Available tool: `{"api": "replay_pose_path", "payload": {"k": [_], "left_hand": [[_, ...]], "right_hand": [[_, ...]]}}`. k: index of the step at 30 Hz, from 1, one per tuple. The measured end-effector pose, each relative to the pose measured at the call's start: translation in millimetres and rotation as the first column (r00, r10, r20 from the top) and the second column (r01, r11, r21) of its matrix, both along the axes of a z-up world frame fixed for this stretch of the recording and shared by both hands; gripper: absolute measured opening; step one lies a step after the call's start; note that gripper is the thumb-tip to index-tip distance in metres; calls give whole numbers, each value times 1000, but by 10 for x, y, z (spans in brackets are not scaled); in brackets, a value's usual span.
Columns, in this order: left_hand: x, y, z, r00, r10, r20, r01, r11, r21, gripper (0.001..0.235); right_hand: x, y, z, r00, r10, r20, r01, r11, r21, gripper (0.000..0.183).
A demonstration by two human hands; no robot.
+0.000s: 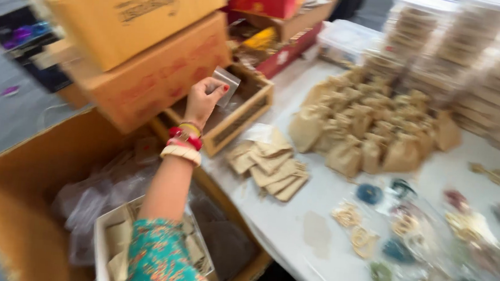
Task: The person sorts through small plastic bags containing jewelry items on a table, then picks up a small beige cloth pouch, places a jewelry item inside, and ties the pouch closed. This process is repeated with multiple pouches and jewelry items.
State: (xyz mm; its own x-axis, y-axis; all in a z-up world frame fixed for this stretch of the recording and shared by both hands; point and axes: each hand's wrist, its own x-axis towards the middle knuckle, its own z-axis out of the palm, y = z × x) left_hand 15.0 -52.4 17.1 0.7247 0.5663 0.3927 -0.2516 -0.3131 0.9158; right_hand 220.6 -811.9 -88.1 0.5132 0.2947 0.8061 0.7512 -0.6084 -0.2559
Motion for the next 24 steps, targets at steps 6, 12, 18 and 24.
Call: {"api": "replay_pose_path", "payload": {"k": [6, 12, 18, 24], "left_hand": [[301, -1872, 582, 932, -363, -3, 360, 922, 139, 14], [586, -3467, 484, 905, -400, -143, 425, 839, 340, 20], [752, -4294, -83, 856, -513, 61, 419, 759, 498, 23], [738, -4222, -166, 818, -537, -204, 571, 716, 402, 16]], "right_hand": [[-745, 51, 565, 928, -372, -13, 365, 918, -157, 28], [-1137, 616, 1236, 975, -210, -76, 214, 976, 41, 33], [-1413, 1083, 1518, 979, 53, -195, -33, 994, 105, 17], [-1496, 1314, 1550, 968, 172, -183, -175, 984, -5, 22]]}}
